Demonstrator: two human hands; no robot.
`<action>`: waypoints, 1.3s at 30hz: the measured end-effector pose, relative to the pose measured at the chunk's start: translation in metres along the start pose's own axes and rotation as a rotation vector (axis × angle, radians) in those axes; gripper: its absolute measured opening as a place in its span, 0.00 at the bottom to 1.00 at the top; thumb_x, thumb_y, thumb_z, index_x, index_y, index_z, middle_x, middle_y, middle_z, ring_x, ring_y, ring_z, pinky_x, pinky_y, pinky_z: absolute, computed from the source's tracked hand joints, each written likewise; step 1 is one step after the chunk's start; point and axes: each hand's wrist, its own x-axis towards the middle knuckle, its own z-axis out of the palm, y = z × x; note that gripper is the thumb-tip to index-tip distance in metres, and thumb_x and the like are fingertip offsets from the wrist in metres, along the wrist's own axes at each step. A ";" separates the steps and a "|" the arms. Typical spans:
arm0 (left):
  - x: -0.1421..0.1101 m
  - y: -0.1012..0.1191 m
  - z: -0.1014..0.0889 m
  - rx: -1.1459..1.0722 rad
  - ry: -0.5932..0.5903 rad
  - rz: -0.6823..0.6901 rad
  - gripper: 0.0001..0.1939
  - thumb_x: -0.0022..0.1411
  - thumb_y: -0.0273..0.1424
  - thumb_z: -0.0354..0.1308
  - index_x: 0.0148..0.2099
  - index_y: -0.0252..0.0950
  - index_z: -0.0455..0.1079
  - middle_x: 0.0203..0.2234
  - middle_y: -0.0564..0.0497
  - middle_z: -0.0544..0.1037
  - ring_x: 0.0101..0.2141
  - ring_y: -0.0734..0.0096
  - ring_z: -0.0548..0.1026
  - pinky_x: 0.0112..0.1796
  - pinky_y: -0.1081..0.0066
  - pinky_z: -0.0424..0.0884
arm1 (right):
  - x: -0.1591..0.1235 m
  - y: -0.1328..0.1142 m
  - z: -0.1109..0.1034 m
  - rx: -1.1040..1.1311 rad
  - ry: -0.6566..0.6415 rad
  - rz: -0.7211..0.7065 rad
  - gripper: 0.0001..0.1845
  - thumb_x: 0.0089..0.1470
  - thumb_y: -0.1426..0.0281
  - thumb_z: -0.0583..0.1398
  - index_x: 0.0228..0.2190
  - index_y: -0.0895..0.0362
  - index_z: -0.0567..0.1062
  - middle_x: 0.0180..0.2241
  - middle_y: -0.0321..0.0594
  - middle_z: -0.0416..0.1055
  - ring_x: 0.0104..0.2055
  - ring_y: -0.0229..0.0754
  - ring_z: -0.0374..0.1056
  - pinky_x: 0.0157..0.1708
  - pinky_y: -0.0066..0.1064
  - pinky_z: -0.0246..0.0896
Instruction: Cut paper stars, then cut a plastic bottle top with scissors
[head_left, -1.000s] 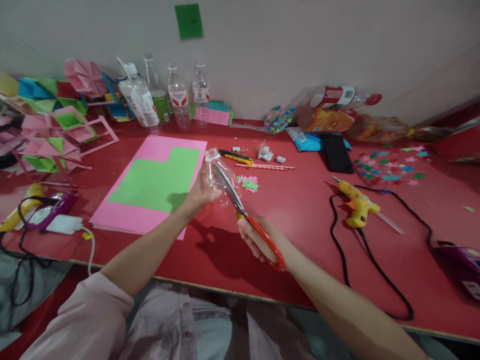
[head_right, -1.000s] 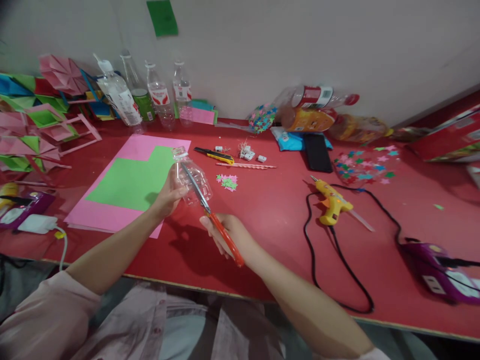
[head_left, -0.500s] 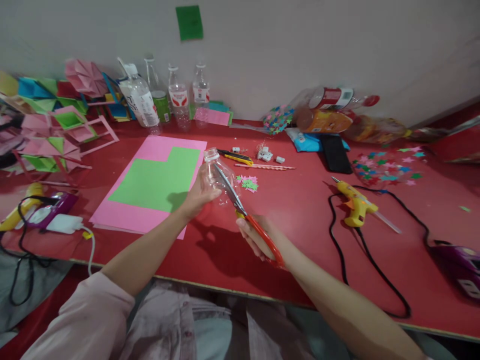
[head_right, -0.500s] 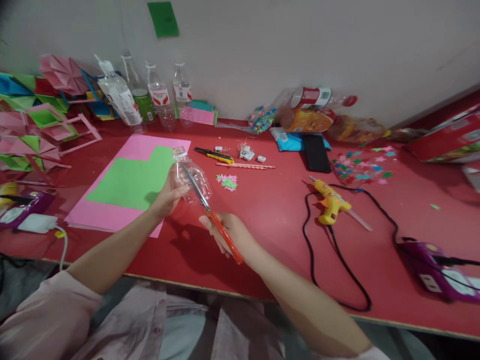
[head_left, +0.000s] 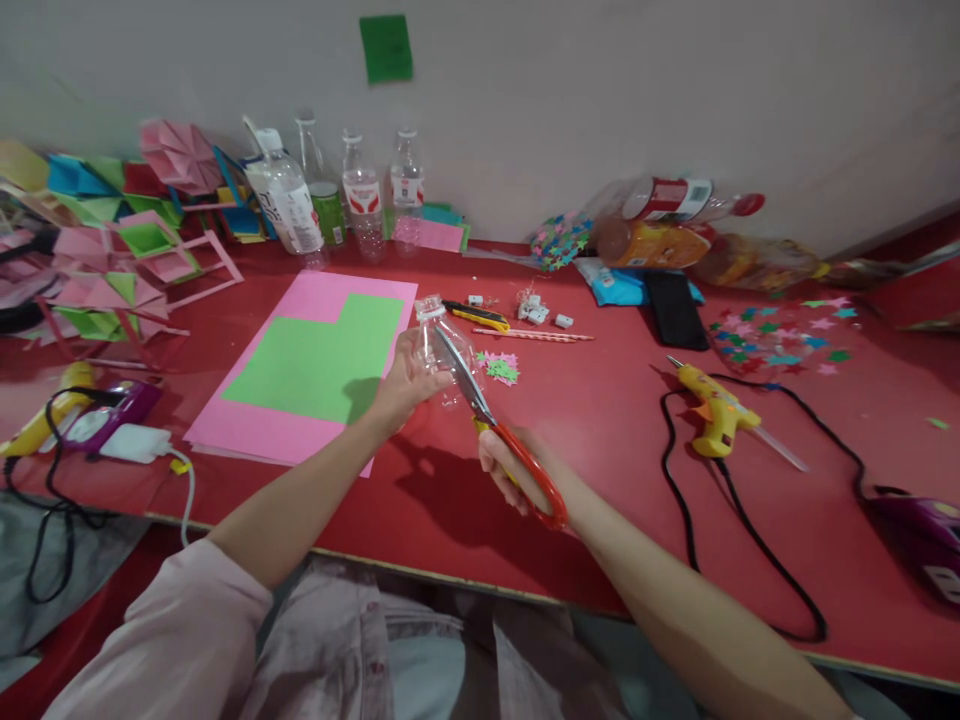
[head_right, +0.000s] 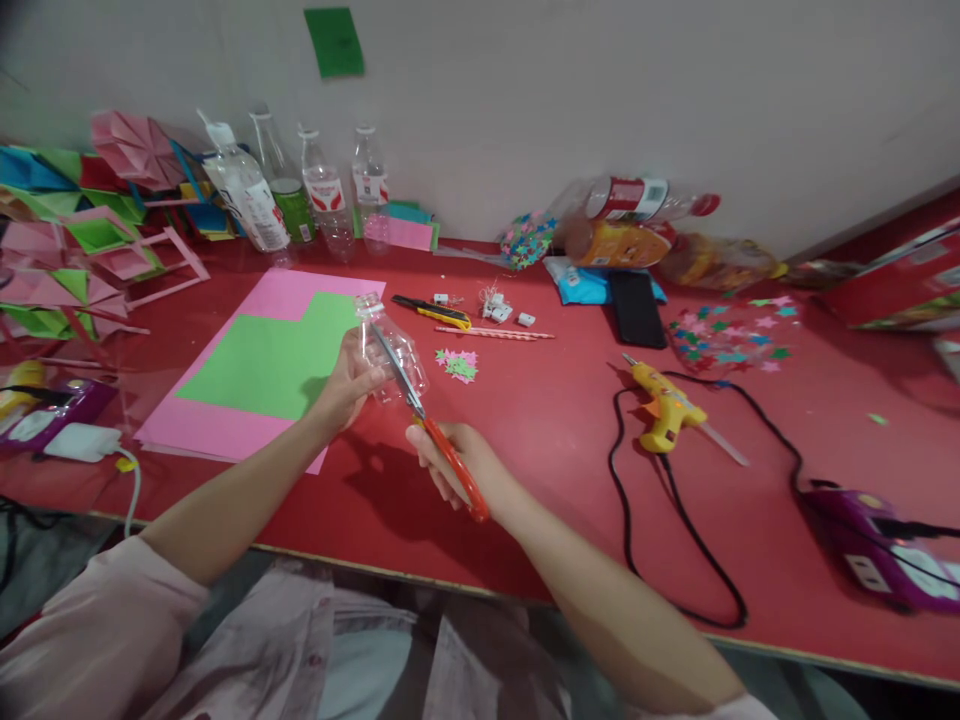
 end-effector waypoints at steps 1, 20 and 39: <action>0.000 -0.001 0.000 -0.010 0.017 -0.011 0.35 0.39 0.42 0.74 0.47 0.45 0.59 0.41 0.52 0.74 0.45 0.62 0.75 0.51 0.55 0.68 | -0.001 0.000 -0.001 0.002 -0.017 -0.006 0.32 0.49 0.37 0.51 0.23 0.54 0.63 0.08 0.29 0.61 0.08 0.32 0.55 0.09 0.23 0.48; 0.013 0.030 -0.012 -0.324 0.268 -0.152 0.20 0.50 0.38 0.64 0.46 0.41 0.67 0.35 0.50 0.78 0.49 0.57 0.76 0.56 0.53 0.66 | -0.007 -0.002 -0.012 -0.204 0.021 -0.124 0.28 0.52 0.42 0.55 0.22 0.53 0.60 0.16 0.28 0.55 0.18 0.33 0.53 0.20 0.28 0.48; 0.010 0.023 -0.003 -0.163 0.250 -0.069 0.27 0.55 0.45 0.64 0.54 0.43 0.62 0.37 0.50 0.78 0.51 0.58 0.77 0.56 0.52 0.67 | -0.011 -0.013 -0.013 -0.297 0.049 0.013 0.32 0.45 0.38 0.58 0.21 0.53 0.58 0.17 0.28 0.50 0.18 0.32 0.49 0.19 0.27 0.43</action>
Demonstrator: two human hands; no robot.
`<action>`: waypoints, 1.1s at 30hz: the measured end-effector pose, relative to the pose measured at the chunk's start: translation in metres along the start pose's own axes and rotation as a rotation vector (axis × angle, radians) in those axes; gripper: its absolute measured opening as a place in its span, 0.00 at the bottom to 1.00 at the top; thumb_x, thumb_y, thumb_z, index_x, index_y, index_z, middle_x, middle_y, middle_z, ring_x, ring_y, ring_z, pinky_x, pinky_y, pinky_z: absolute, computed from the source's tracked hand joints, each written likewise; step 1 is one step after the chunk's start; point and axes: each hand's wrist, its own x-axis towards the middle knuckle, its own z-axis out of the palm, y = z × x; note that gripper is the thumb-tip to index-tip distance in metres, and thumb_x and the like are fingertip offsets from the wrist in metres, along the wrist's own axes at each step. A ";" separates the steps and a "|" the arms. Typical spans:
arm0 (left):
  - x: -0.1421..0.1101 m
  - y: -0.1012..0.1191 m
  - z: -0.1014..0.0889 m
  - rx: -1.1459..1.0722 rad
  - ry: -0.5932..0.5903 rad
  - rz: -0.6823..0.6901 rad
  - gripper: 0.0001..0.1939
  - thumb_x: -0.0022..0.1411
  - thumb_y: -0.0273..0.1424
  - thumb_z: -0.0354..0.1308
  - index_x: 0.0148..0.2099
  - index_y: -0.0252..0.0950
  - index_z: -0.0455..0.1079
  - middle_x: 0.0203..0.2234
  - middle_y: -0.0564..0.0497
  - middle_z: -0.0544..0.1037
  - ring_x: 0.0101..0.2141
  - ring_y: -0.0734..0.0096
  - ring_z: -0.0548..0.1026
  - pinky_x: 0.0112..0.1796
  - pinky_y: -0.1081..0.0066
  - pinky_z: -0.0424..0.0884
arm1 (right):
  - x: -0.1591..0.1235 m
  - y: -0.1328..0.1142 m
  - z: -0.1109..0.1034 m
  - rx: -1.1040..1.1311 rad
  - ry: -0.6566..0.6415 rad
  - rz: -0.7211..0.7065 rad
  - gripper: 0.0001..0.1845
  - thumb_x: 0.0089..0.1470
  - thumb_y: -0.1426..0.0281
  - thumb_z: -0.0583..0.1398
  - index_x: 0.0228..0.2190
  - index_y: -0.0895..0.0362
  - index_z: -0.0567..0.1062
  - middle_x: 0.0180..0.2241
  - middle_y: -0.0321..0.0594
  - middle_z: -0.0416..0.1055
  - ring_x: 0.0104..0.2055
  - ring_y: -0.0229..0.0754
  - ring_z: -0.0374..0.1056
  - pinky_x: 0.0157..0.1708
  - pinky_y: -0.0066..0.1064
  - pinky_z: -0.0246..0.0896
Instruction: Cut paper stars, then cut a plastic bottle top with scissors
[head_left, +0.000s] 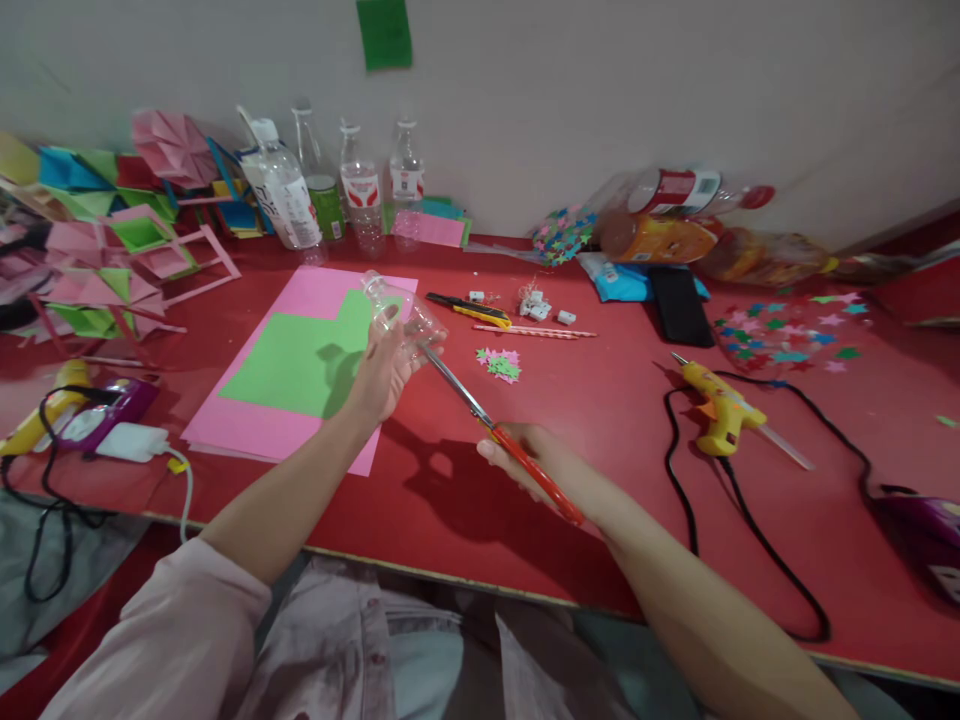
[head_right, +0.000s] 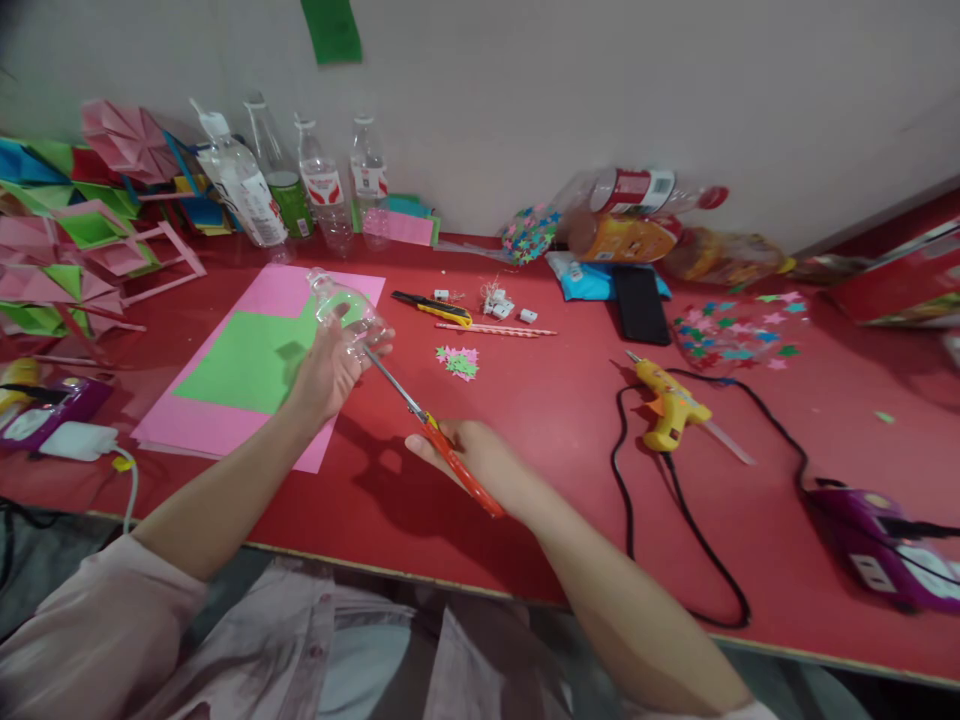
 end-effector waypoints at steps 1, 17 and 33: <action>-0.001 -0.001 0.001 0.005 -0.004 0.003 0.29 0.54 0.45 0.65 0.55 0.44 0.61 0.38 0.50 0.78 0.51 0.57 0.76 0.56 0.51 0.67 | 0.000 0.001 0.000 0.005 -0.001 -0.011 0.32 0.45 0.38 0.58 0.22 0.53 0.59 0.17 0.28 0.51 0.18 0.32 0.49 0.19 0.27 0.43; -0.009 -0.002 0.006 0.002 -0.094 -0.043 0.32 0.46 0.41 0.69 0.52 0.43 0.62 0.39 0.50 0.76 0.51 0.53 0.75 0.56 0.47 0.65 | 0.007 0.011 0.004 0.193 -0.054 -0.056 0.31 0.49 0.38 0.55 0.23 0.54 0.63 0.14 0.25 0.54 0.14 0.30 0.52 0.17 0.27 0.48; -0.010 -0.004 0.009 0.002 -0.067 -0.039 0.27 0.48 0.40 0.68 0.46 0.43 0.60 0.37 0.52 0.77 0.52 0.56 0.75 0.58 0.47 0.63 | 0.008 0.016 0.007 0.184 -0.049 -0.075 0.32 0.50 0.37 0.54 0.23 0.54 0.63 0.14 0.25 0.53 0.13 0.30 0.52 0.16 0.27 0.47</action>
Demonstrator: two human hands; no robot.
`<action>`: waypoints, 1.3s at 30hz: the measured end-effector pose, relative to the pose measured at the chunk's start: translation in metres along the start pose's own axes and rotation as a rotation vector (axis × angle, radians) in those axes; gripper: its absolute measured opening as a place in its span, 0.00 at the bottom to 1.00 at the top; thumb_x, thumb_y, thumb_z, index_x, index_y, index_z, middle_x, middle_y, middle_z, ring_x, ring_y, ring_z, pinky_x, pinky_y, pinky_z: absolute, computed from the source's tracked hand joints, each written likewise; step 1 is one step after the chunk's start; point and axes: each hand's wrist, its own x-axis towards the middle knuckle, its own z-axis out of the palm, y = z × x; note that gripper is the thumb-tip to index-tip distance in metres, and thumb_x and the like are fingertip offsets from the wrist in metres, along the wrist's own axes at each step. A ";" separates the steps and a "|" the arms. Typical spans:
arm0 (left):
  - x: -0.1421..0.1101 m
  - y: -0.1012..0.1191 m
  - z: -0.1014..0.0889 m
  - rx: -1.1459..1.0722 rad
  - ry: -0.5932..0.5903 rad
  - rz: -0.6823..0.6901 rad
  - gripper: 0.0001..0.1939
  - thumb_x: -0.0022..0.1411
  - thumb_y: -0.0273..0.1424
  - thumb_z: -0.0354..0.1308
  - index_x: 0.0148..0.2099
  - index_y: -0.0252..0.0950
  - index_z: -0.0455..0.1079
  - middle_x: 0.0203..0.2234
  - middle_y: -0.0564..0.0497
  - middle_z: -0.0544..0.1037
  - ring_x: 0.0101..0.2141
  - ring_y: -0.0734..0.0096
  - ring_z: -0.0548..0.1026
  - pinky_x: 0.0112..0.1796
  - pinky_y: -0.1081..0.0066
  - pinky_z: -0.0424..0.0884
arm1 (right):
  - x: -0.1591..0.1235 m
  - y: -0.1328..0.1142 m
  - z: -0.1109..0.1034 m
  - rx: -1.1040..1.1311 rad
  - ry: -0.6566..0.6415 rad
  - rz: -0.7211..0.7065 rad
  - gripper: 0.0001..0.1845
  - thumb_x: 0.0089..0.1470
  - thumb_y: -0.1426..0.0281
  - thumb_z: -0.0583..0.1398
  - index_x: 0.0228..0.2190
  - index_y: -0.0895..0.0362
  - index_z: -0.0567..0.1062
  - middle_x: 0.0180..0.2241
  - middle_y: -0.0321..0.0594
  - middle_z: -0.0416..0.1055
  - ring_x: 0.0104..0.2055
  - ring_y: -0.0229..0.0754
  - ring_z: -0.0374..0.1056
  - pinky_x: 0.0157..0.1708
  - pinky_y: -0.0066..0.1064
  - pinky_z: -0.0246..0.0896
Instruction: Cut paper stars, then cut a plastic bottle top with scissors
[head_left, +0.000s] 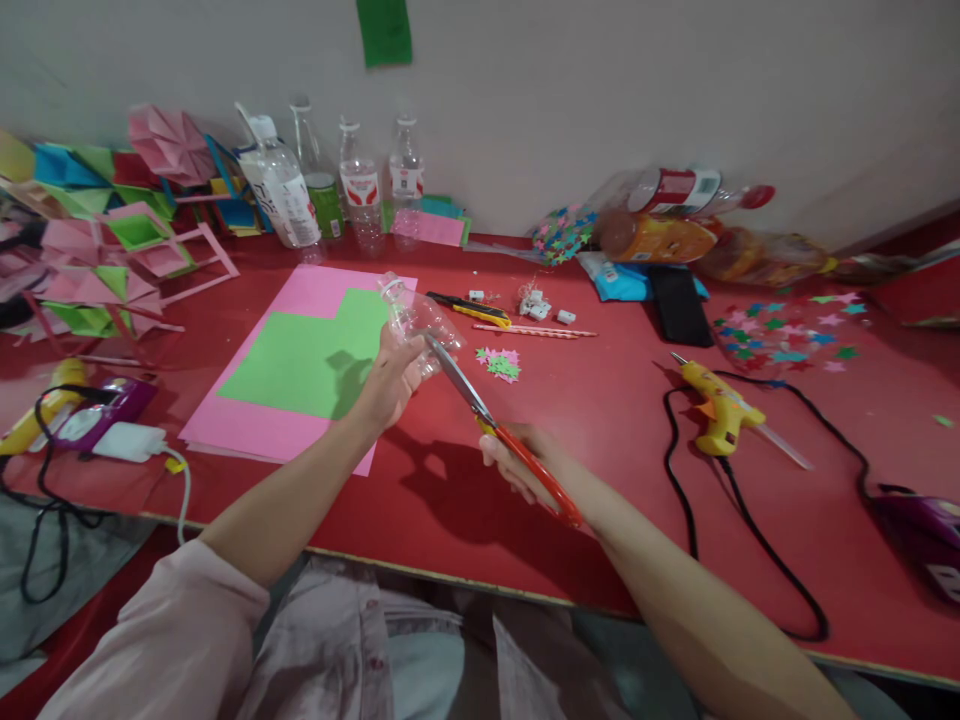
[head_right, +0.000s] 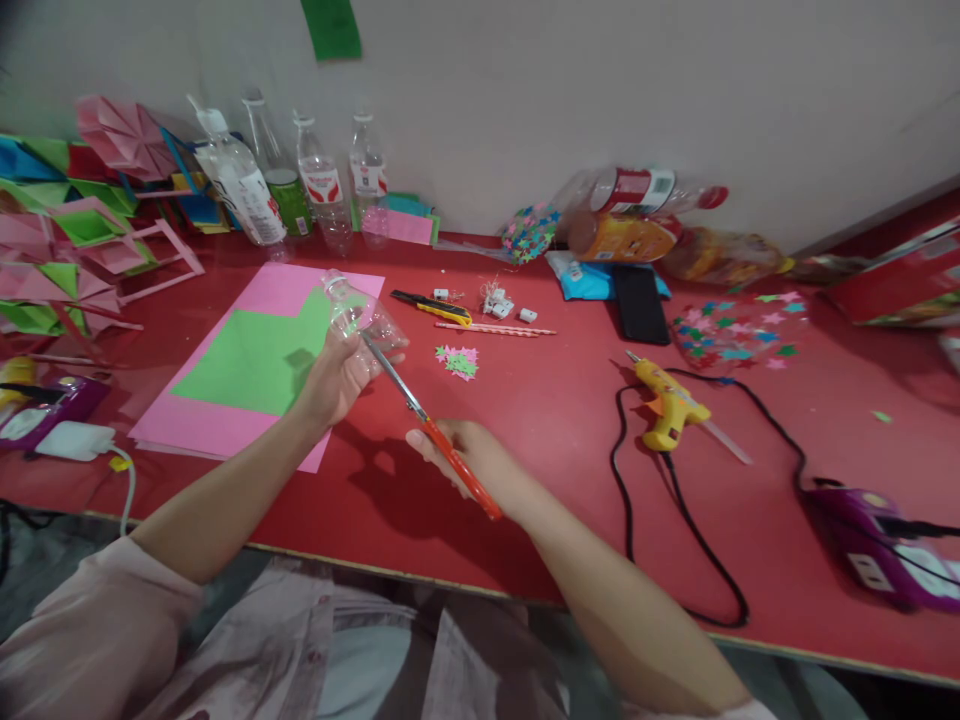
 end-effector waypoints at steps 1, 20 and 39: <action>0.000 0.000 0.000 0.005 0.000 -0.004 0.27 0.47 0.40 0.68 0.47 0.43 0.61 0.38 0.52 0.77 0.52 0.56 0.75 0.57 0.47 0.64 | 0.000 0.000 0.000 0.006 0.003 -0.001 0.32 0.50 0.37 0.54 0.23 0.54 0.63 0.14 0.25 0.53 0.13 0.30 0.52 0.16 0.27 0.47; 0.000 0.001 0.001 0.005 -0.002 0.012 0.29 0.48 0.40 0.68 0.50 0.45 0.60 0.43 0.50 0.75 0.54 0.57 0.73 0.57 0.49 0.65 | -0.002 -0.004 0.001 0.074 0.005 0.007 0.30 0.49 0.39 0.56 0.24 0.54 0.63 0.13 0.24 0.53 0.13 0.29 0.50 0.16 0.26 0.46; 0.004 0.000 -0.005 0.060 -0.036 0.071 0.35 0.49 0.41 0.68 0.56 0.46 0.57 0.42 0.50 0.77 0.52 0.58 0.75 0.57 0.50 0.65 | -0.004 -0.014 0.004 0.089 0.053 0.062 0.30 0.47 0.40 0.58 0.21 0.53 0.59 0.11 0.24 0.52 0.12 0.30 0.50 0.13 0.25 0.47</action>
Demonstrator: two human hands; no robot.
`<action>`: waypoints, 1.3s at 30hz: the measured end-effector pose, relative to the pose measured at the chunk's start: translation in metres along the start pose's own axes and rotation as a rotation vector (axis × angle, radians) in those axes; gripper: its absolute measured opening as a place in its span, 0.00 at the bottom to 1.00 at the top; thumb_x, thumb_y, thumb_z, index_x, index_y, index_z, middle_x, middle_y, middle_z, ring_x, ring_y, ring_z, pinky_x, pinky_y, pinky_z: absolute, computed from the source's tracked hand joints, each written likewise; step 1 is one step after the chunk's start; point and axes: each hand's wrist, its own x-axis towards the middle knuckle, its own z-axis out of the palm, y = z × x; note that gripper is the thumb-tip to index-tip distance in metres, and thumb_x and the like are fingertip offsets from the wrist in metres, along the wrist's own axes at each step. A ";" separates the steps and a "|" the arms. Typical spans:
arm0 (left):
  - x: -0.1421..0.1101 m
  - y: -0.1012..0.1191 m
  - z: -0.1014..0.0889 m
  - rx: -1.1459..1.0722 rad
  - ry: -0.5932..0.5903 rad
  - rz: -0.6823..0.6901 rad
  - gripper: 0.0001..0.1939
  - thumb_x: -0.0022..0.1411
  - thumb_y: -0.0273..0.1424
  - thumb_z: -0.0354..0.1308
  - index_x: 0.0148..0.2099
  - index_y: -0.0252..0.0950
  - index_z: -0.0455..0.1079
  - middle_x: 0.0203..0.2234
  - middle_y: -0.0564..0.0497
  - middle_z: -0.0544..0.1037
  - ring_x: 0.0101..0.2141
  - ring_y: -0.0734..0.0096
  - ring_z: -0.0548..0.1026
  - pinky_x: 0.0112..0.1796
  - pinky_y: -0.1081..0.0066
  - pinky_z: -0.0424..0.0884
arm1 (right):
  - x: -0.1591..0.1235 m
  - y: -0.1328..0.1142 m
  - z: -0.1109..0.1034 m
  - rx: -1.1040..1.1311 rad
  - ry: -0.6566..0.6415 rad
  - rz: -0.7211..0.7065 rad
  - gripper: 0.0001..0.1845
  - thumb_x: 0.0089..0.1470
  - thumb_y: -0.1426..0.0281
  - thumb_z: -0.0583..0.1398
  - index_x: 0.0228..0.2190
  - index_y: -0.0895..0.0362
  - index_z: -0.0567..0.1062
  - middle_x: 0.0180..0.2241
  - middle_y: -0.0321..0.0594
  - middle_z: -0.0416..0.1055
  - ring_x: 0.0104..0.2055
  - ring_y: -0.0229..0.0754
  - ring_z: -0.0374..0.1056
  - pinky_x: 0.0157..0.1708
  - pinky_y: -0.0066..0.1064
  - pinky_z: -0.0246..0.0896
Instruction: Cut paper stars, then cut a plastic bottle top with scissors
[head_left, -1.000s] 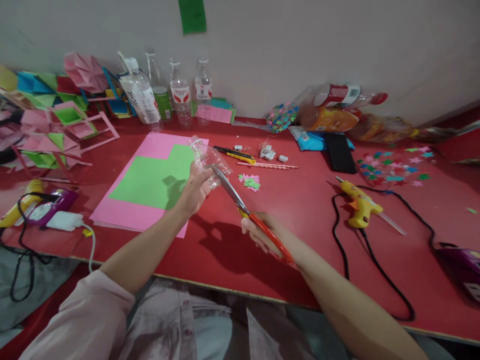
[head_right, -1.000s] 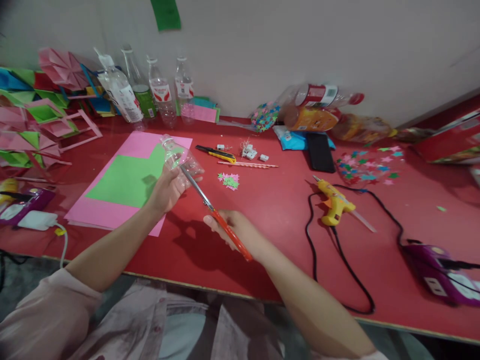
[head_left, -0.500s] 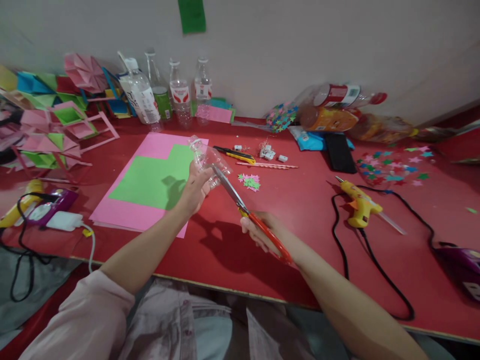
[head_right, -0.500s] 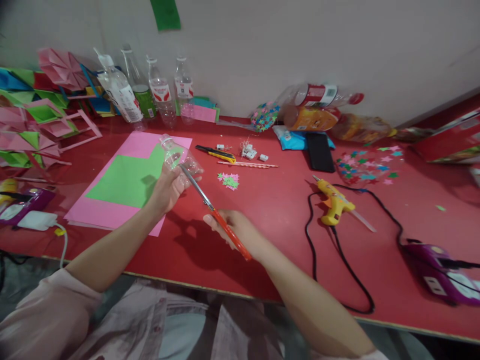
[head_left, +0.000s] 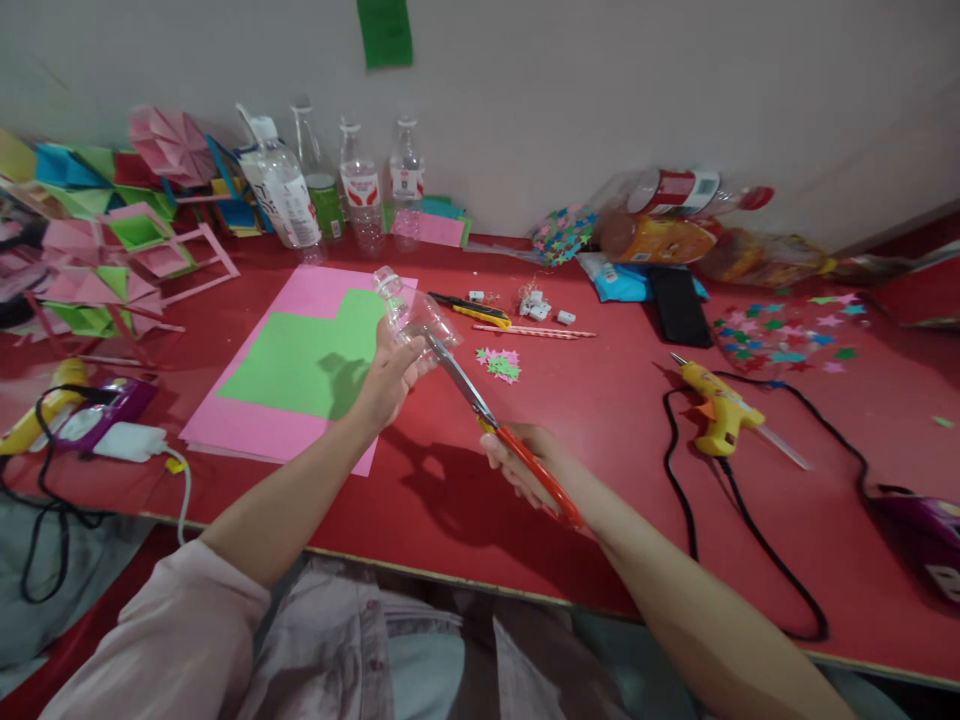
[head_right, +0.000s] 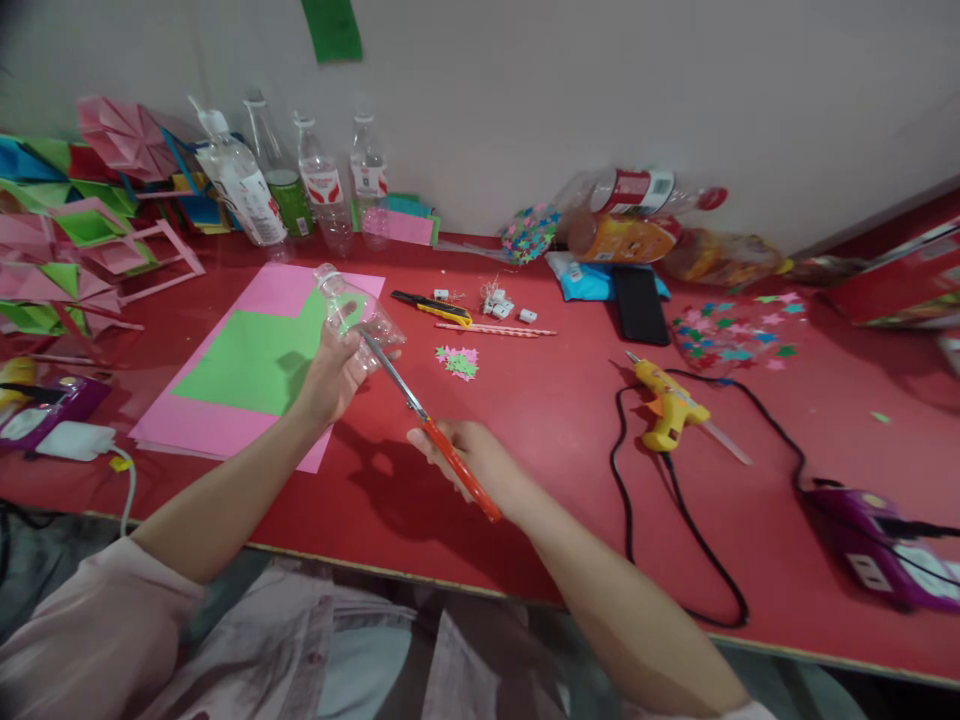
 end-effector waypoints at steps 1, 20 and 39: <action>0.000 0.000 0.000 0.002 0.001 0.004 0.36 0.50 0.40 0.68 0.58 0.47 0.56 0.42 0.51 0.77 0.52 0.59 0.75 0.57 0.50 0.65 | 0.000 -0.001 0.000 -0.006 0.008 0.002 0.30 0.48 0.40 0.58 0.21 0.53 0.59 0.11 0.25 0.52 0.12 0.30 0.50 0.13 0.25 0.47; -0.001 0.006 0.002 -0.089 -0.006 0.002 0.34 0.59 0.45 0.61 0.64 0.51 0.53 0.49 0.47 0.76 0.55 0.58 0.74 0.54 0.53 0.70 | 0.008 0.012 -0.005 -0.182 -0.057 -0.048 0.27 0.54 0.43 0.54 0.23 0.54 0.63 0.13 0.26 0.56 0.13 0.31 0.55 0.17 0.26 0.52; 0.001 0.005 0.001 -0.022 0.003 0.009 0.38 0.55 0.49 0.62 0.65 0.52 0.52 0.47 0.47 0.77 0.53 0.57 0.75 0.54 0.52 0.70 | 0.001 0.002 0.002 -0.107 0.057 0.012 0.28 0.49 0.42 0.57 0.21 0.53 0.58 0.13 0.25 0.53 0.13 0.31 0.53 0.15 0.26 0.48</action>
